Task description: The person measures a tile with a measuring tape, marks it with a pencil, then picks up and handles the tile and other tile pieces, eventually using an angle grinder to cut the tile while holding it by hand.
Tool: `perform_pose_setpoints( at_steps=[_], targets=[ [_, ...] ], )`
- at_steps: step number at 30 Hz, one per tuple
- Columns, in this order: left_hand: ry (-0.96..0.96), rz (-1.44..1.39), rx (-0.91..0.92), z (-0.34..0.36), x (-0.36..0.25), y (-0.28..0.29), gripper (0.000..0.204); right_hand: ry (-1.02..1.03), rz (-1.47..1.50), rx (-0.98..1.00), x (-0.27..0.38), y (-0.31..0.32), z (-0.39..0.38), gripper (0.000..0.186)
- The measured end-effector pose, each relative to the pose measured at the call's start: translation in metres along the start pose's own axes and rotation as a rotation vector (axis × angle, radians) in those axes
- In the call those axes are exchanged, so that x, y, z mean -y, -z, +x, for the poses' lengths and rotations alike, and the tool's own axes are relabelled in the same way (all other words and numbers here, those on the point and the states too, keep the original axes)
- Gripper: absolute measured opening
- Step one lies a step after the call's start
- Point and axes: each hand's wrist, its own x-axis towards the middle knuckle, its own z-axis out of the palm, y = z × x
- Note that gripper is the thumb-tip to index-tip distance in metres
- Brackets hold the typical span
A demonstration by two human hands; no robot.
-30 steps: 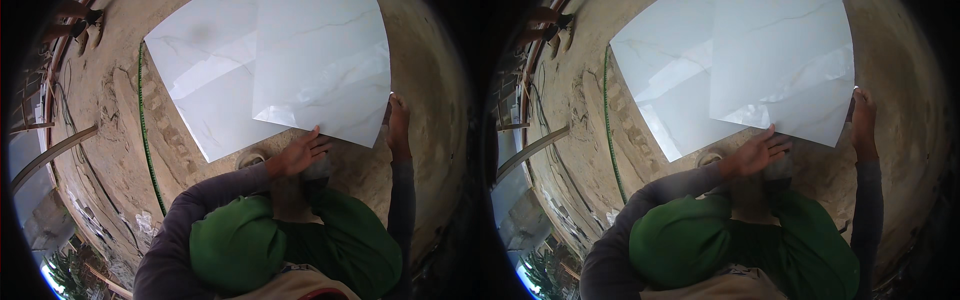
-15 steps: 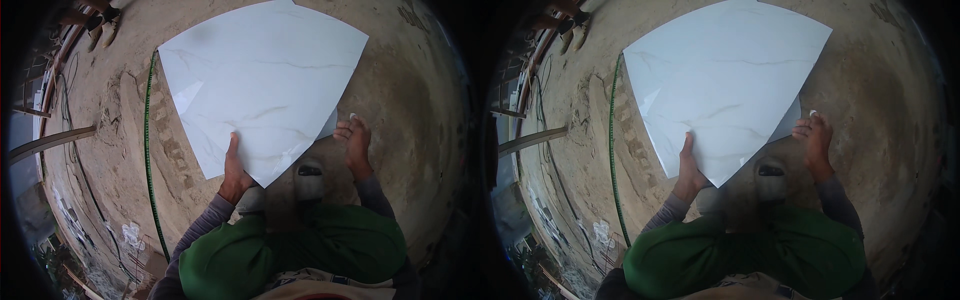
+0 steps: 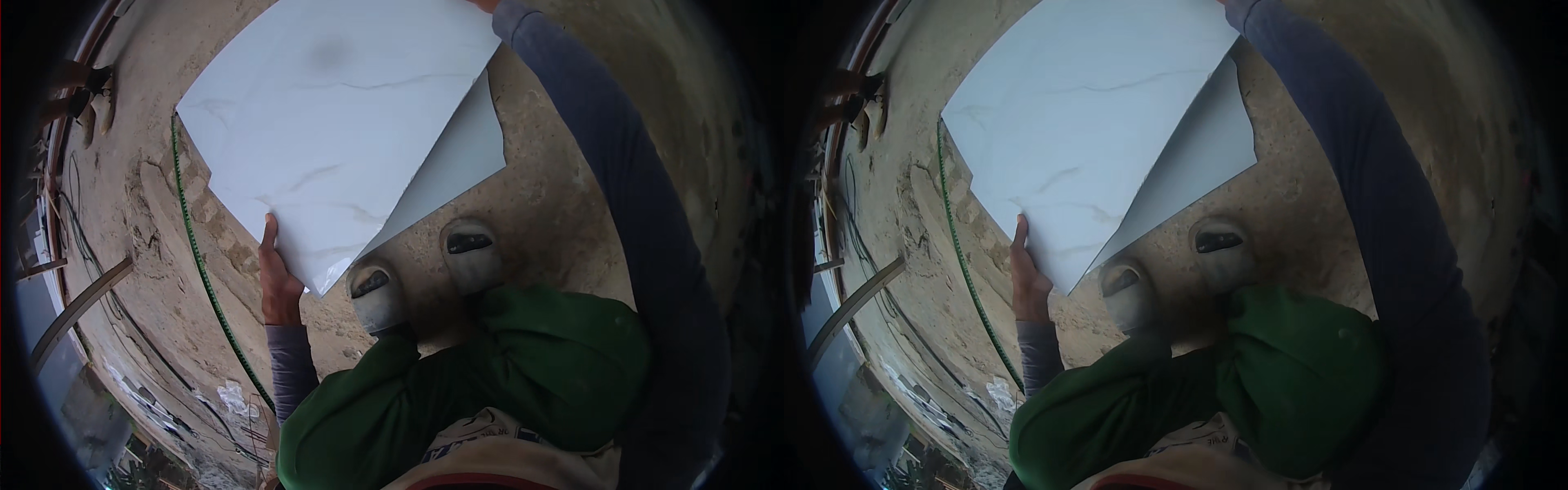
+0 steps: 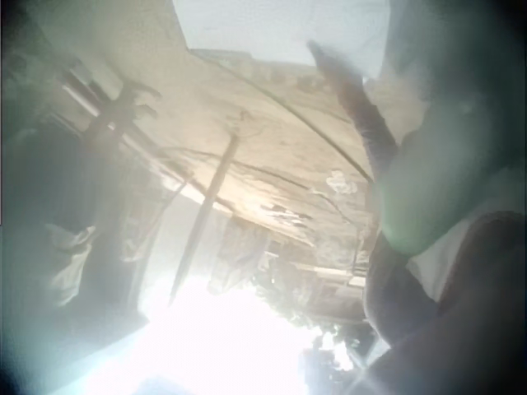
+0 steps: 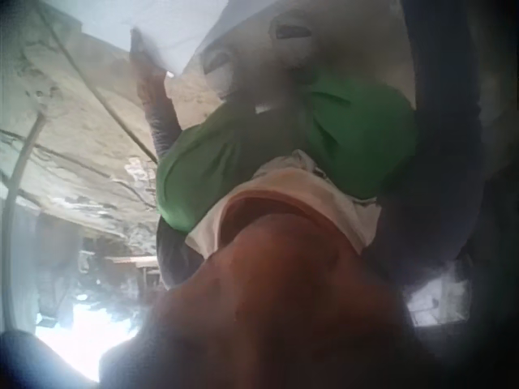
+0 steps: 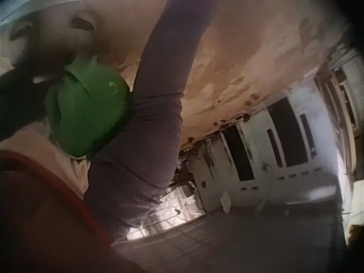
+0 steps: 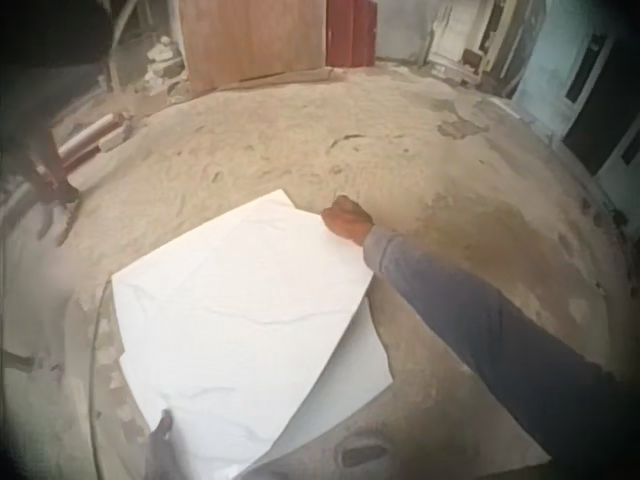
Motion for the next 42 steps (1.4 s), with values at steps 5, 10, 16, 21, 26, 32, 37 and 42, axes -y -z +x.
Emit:
perform_pose_setpoints(
  at_steps=[5, 10, 16, 21, 26, 32, 37, 42],
  targets=[
    [-0.196, 0.296, -0.406, -0.016, -0.041, 0.023, 0.055, -0.323, 0.162, -0.03, 0.07, 0.029, -0.078, 0.039],
    [-0.161, 0.442, -0.285, 0.008, -0.122, 0.066, 0.052, -0.655, 0.388, -0.295, 0.077, 0.049, -0.206, 0.041],
    [-0.887, 1.04, -0.14, 0.082, -0.236, 0.112, 0.058, -0.566, 1.239, -0.139, 0.127, 0.044, -0.368, 0.028],
    [-0.976, 1.317, -0.014, 0.146, -0.32, 0.056, 0.052, -0.558, 1.349, 0.368, 0.161, 0.052, -0.444, 0.024],
    [-1.404, 1.635, -0.035, 0.178, -0.357, 0.003, 0.068, -0.527, 1.528, 0.583, 0.178, 0.018, -0.468, 0.025],
    [-0.767, 1.696, -0.464, 0.199, -0.335, -0.056, 0.085, -0.615, 1.592, 0.724, 0.177, 0.002, -0.473, 0.026],
    [-0.76, 1.707, -0.426, 0.23, -0.32, -0.08, 0.086, -0.569, 1.514, 0.829, 0.177, -0.003, -0.465, 0.029],
    [-0.717, 1.754, -0.364, 0.251, -0.306, -0.113, 0.089, -0.527, 1.523, 0.964, 0.183, -0.014, -0.459, 0.03]
  ],
)
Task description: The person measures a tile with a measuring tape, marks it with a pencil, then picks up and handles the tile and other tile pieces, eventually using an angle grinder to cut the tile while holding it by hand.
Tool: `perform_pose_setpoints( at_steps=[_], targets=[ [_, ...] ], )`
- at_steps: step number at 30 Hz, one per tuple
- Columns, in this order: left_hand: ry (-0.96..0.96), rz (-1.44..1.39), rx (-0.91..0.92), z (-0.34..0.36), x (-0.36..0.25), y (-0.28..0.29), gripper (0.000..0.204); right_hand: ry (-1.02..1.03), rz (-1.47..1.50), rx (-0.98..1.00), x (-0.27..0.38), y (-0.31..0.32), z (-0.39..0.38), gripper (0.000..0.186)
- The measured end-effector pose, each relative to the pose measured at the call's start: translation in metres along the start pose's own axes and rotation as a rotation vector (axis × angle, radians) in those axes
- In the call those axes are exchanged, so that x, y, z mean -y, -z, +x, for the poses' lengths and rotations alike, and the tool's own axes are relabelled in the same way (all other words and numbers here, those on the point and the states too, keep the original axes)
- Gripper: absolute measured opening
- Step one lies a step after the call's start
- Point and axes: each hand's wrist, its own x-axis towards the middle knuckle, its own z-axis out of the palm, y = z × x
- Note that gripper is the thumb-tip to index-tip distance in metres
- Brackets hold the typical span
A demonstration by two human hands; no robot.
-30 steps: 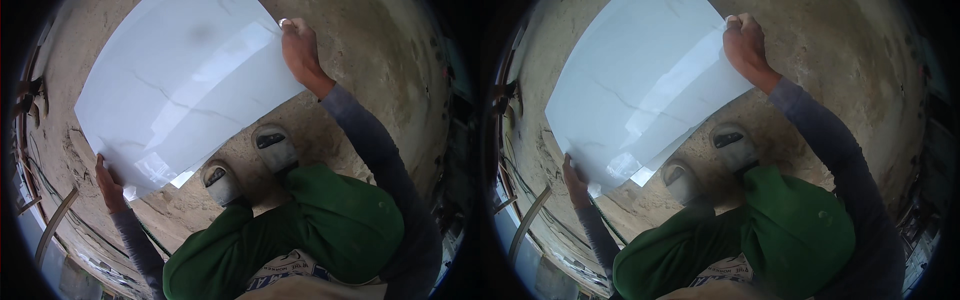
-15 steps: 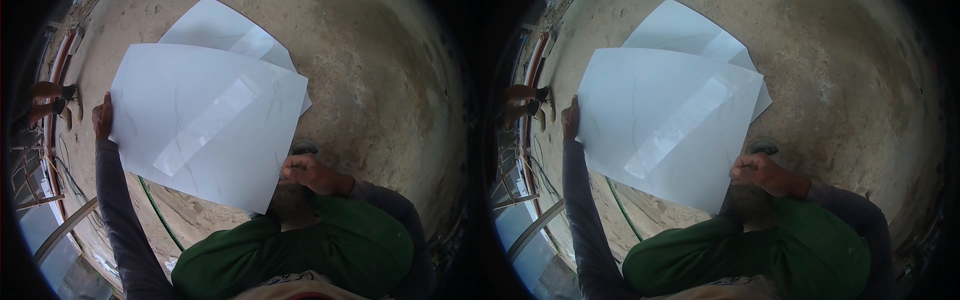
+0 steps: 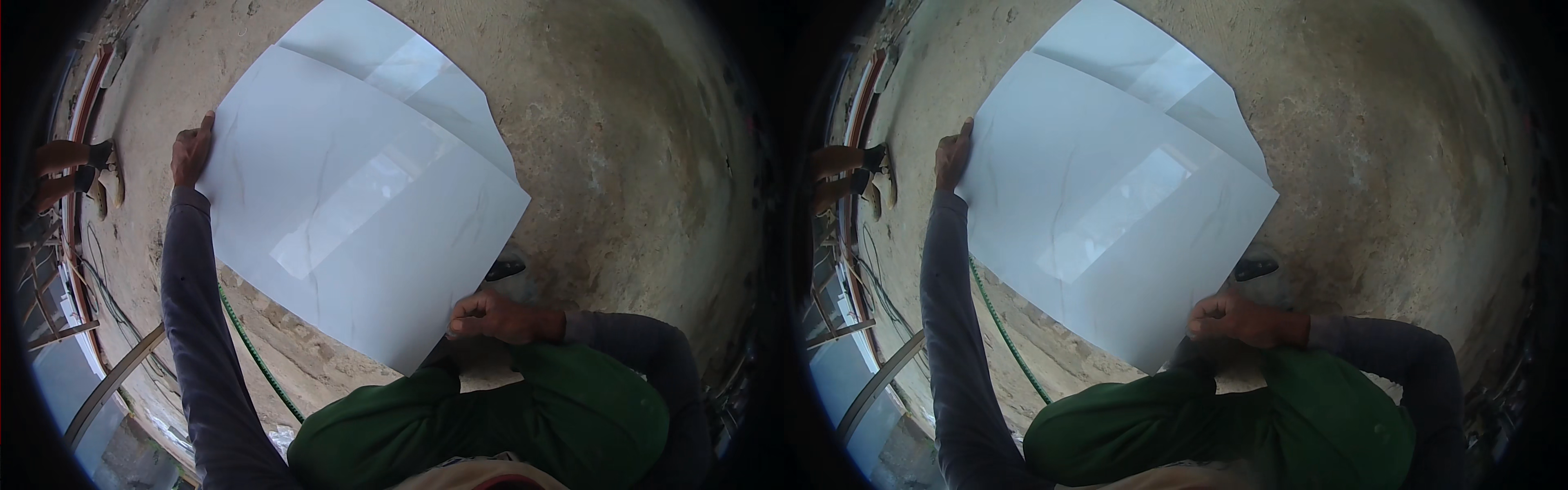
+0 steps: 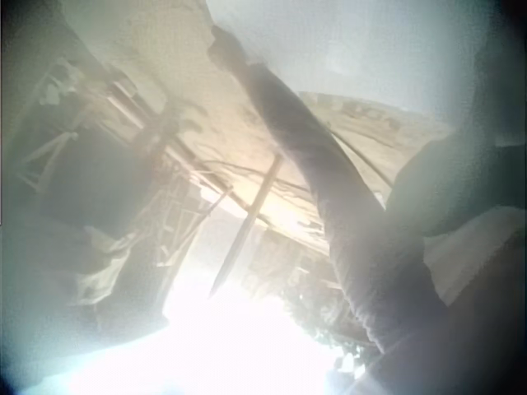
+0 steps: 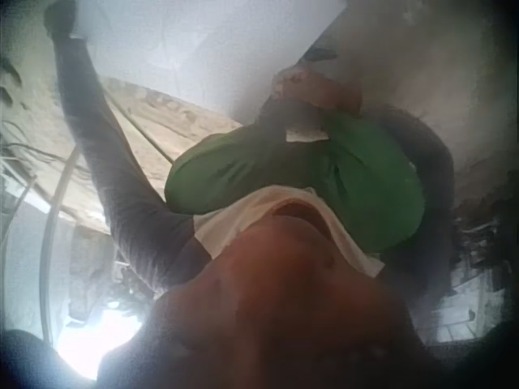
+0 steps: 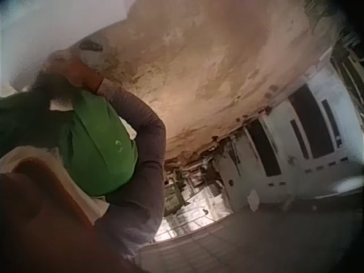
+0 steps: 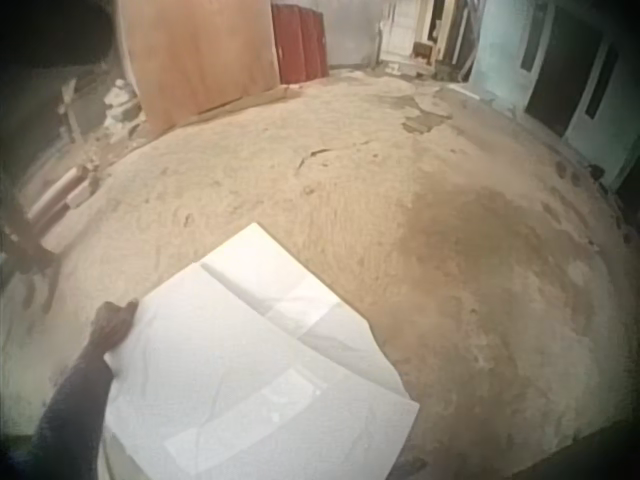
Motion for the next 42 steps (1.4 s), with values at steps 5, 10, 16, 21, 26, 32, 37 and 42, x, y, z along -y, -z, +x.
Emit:
perform_pose_setpoints(
  at_steps=[5, 10, 16, 21, 26, 32, 37, 42],
  targets=[
    [0.001, 0.022, 0.046, 0.011, -0.015, 0.0, 0.088, -0.031, -0.01, 0.017, -0.005, 0.001, 0.016, 0.03],
    [-0.012, 0.021, 0.033, 0.028, -0.019, -0.007, 0.085, -0.063, 0.003, 0.017, -0.016, 0.006, 0.043, 0.029],
    [-0.085, 0.108, -0.009, 0.063, -0.022, -0.011, 0.072, -0.144, 0.049, 0.028, -0.032, 0.004, 0.081, 0.026],
    [-0.144, -0.004, 0.018, 0.075, -0.015, -0.027, 0.057, -0.141, 0.062, -0.006, -0.04, 0.002, 0.111, 0.026],
    [-0.186, -0.033, -0.036, 0.076, -0.017, -0.062, 0.053, -0.189, 0.202, -0.029, -0.046, 0.012, 0.116, 0.027],
    [-0.324, -0.153, 0.124, 0.116, 0.018, -0.065, 0.04, -0.264, 0.289, 0.036, -0.041, 0.018, 0.124, 0.031],
    [-0.472, -0.293, 0.091, 0.138, 0.033, -0.1, 0.04, -0.169, 0.398, 0.036, -0.042, 0.016, 0.125, 0.03],
    [-0.402, -0.112, 0.112, 0.146, 0.036, -0.089, 0.043, -0.267, 0.365, -0.018, -0.026, 0.013, 0.127, 0.028]
  ],
)
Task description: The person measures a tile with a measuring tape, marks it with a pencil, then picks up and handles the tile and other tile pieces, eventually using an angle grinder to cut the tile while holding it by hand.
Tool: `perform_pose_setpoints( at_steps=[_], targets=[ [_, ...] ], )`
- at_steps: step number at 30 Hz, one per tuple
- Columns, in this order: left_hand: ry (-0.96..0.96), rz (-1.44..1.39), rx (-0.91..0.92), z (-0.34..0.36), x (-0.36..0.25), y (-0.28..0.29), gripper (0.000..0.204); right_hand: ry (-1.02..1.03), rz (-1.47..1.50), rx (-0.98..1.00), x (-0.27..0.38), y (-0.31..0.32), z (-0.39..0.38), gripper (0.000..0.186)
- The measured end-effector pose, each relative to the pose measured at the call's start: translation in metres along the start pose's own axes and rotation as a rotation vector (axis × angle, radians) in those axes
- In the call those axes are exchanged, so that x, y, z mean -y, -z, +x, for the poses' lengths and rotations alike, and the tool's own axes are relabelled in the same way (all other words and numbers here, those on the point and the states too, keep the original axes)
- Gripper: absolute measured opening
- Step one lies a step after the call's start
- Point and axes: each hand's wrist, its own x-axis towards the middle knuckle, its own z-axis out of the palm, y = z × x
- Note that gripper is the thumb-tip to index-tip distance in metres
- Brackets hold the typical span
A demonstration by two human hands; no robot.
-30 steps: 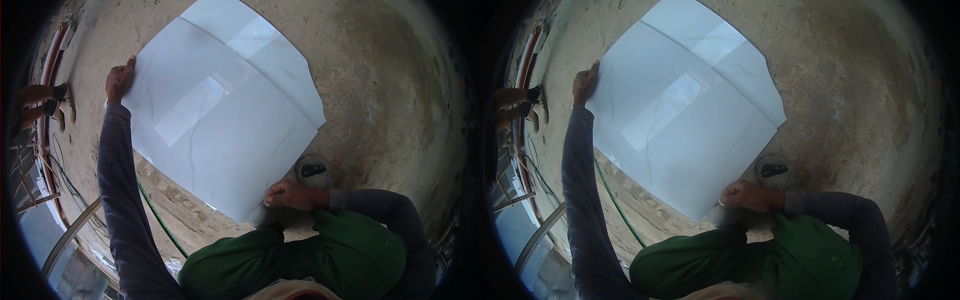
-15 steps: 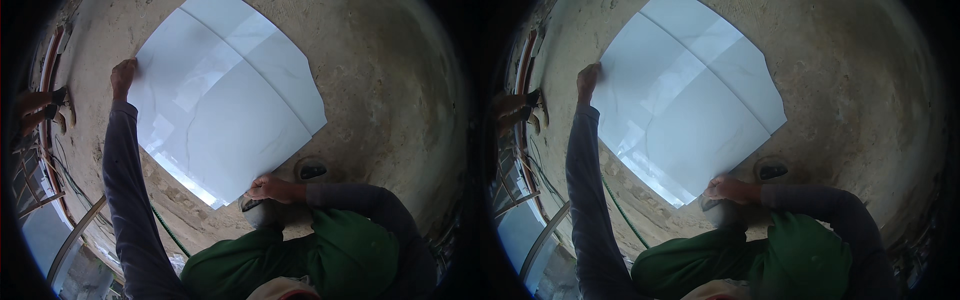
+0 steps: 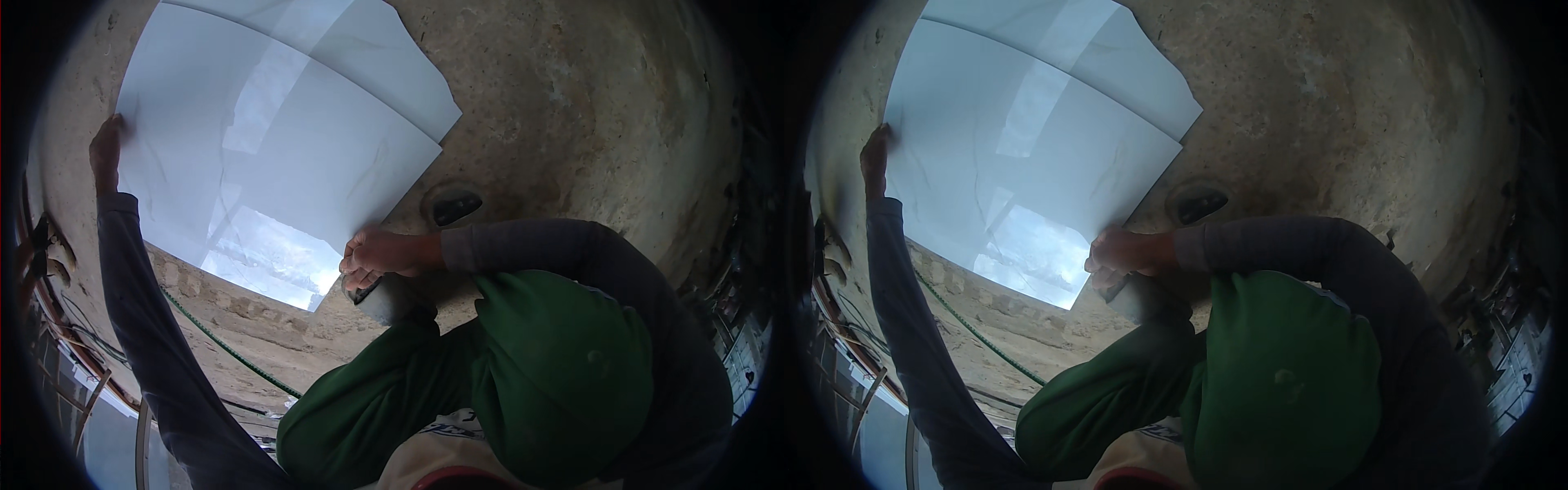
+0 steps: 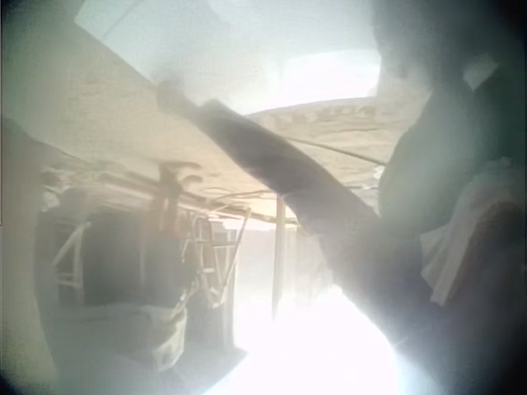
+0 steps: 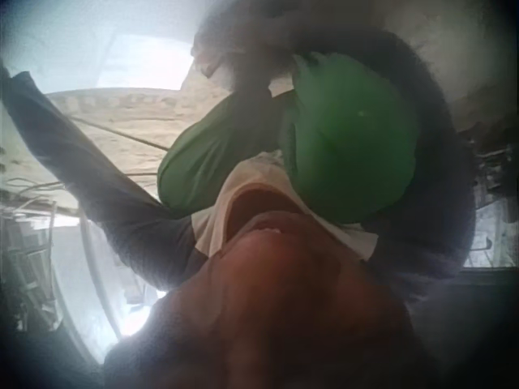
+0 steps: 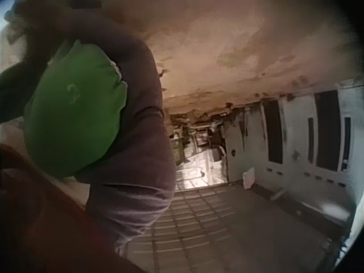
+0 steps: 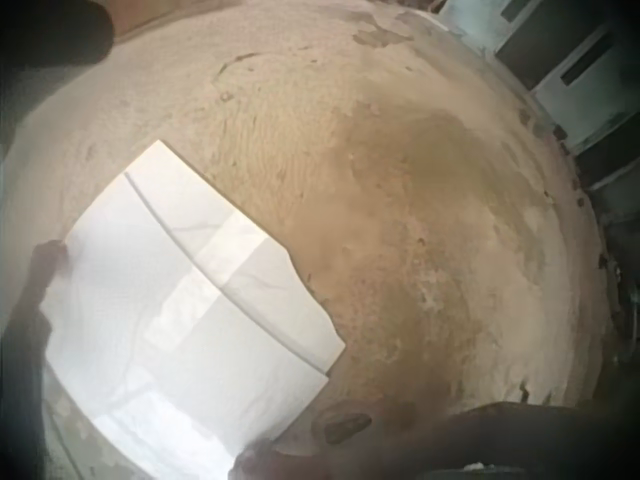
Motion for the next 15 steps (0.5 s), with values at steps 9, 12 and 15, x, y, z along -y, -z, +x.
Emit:
perform_pose_setpoints(
  at_steps=[9, 12, 15],
  targets=[
    [0.002, 0.171, -0.064, -0.014, -0.014, 0.015, 0.053, 0.076, -0.143, -0.039, 0.032, 0.004, -0.028, 0.023],
    [0.079, 0.201, 0.012, -0.021, -0.032, -0.005, 0.057, 0.106, -0.289, -0.09, 0.032, 0.021, -0.047, 0.023],
    [0.1, 0.095, 0.049, -0.025, -0.043, -0.006, 0.059, 0.282, -0.597, -0.251, 0.035, 0.041, -0.072, 0.023]
  ],
)
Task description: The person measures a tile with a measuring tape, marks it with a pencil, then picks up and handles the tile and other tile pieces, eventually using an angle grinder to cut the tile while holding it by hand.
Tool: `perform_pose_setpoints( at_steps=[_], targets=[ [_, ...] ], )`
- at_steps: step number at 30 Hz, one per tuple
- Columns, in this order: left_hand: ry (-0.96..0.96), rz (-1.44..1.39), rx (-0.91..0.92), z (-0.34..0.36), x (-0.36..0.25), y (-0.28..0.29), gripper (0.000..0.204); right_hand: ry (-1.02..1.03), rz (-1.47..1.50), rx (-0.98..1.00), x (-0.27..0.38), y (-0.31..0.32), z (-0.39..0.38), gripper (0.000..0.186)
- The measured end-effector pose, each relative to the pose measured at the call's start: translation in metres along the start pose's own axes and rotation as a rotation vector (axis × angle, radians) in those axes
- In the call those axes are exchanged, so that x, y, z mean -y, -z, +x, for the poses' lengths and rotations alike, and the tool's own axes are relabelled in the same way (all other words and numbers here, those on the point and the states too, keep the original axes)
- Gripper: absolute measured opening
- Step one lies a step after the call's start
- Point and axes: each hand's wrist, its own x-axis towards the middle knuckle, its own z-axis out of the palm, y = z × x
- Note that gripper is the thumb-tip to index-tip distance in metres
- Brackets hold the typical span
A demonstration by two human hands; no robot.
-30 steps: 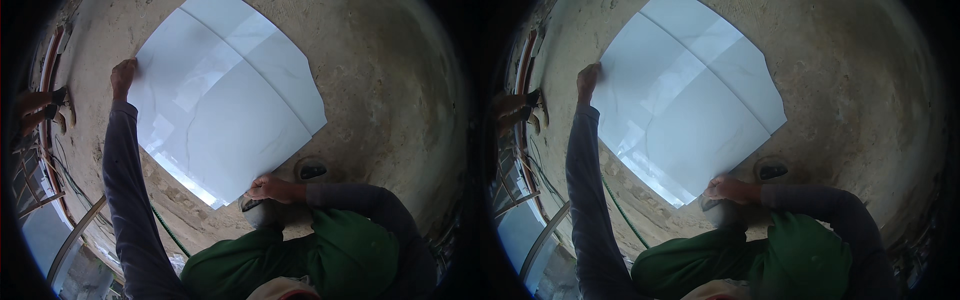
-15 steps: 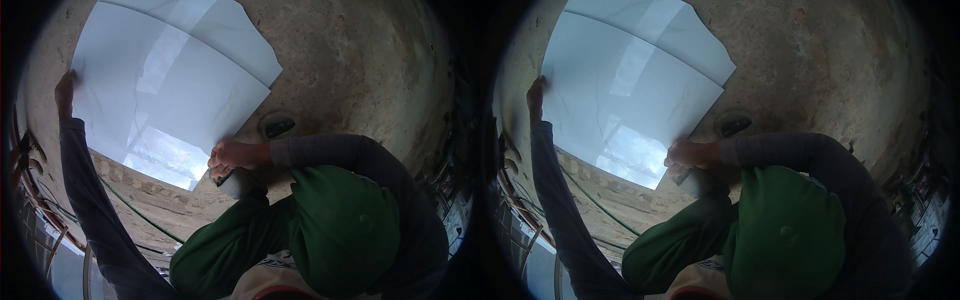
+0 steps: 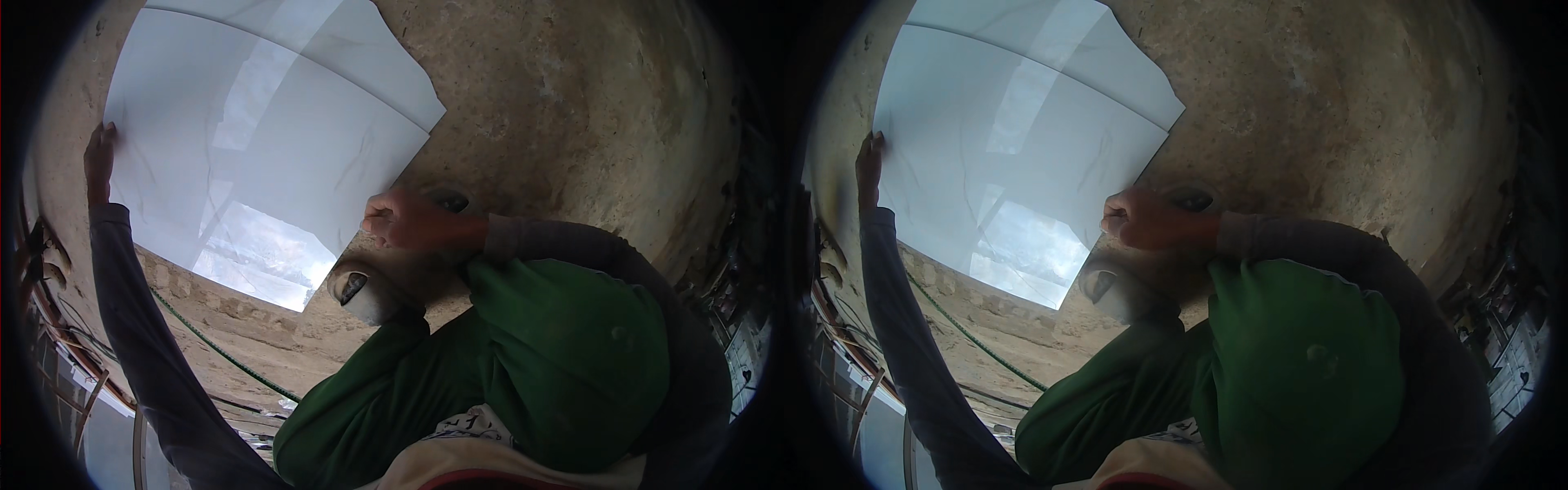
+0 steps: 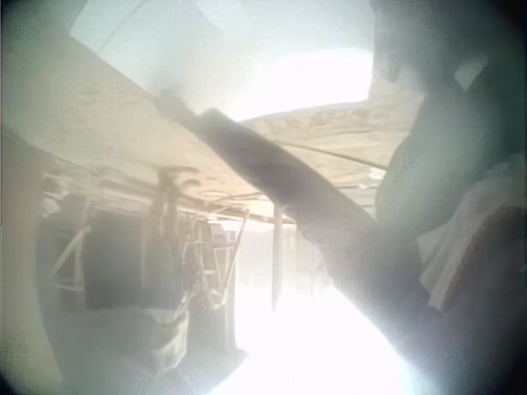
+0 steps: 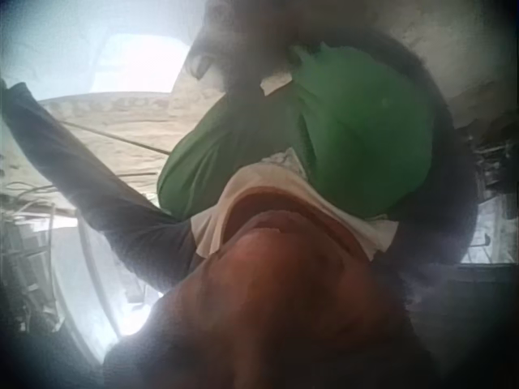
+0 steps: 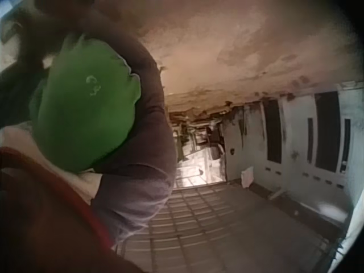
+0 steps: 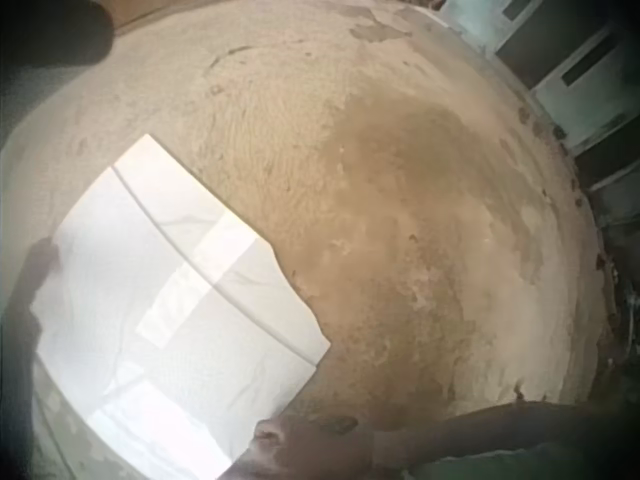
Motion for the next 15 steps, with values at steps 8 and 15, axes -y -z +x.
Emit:
perform_pose_setpoints(
  at_steps=[8, 15],
  targets=[
    [-0.204, 0.09, -0.111, 0.027, 0.058, -0.015, 0.06, 0.311, -0.024, -0.922, -0.035, 0.056, -0.018, 0.023],
    [-0.148, 0.108, -0.273, 0.019, 0.078, -0.066, 0.052, 0.243, 0.388, -0.551, -0.035, 0.081, -0.043, 0.02]
  ],
)
